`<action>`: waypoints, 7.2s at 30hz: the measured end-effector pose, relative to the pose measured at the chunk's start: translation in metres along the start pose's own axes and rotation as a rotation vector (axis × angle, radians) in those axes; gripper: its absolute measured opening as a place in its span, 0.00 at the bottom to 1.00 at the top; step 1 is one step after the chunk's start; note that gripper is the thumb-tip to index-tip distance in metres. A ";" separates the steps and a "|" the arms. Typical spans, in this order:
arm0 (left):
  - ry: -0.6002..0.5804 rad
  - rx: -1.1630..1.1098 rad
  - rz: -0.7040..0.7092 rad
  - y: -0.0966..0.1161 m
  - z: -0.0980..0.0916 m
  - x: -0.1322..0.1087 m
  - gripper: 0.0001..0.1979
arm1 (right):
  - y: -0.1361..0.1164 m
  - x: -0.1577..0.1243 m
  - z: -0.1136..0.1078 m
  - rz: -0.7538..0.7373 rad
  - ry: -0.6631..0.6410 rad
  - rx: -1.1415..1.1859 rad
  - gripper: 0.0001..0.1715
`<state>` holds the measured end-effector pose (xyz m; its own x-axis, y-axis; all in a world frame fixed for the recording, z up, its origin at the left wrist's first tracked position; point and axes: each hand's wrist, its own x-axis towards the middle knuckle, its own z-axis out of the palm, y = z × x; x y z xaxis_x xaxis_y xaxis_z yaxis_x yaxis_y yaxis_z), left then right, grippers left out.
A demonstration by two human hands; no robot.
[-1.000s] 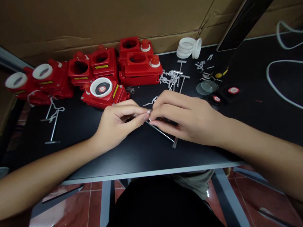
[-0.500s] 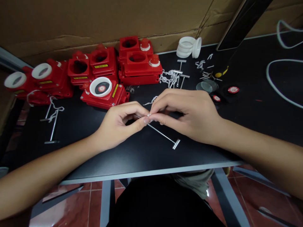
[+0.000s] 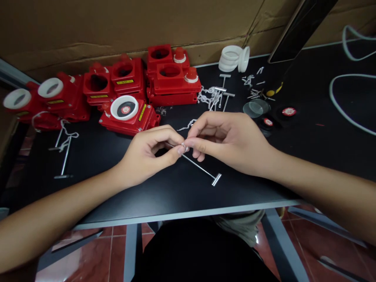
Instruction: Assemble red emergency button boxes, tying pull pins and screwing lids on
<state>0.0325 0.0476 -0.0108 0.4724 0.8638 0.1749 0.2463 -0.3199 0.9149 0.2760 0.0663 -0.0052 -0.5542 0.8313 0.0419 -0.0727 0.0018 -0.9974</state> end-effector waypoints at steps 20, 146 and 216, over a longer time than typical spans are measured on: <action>0.061 0.018 0.021 -0.002 0.002 -0.001 0.08 | 0.004 0.001 -0.001 0.006 -0.033 0.031 0.21; 0.096 -0.240 -0.087 0.000 0.008 -0.001 0.16 | 0.004 -0.010 -0.001 -0.306 0.062 -0.508 0.09; -0.054 0.927 0.890 0.000 -0.020 -0.011 0.11 | -0.009 -0.001 0.007 0.400 -0.146 -0.019 0.14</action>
<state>0.0101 0.0465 -0.0055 0.8053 0.2044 0.5566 0.3130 -0.9438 -0.1064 0.2716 0.0612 0.0041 -0.6478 0.6807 -0.3422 0.1864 -0.2939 -0.9375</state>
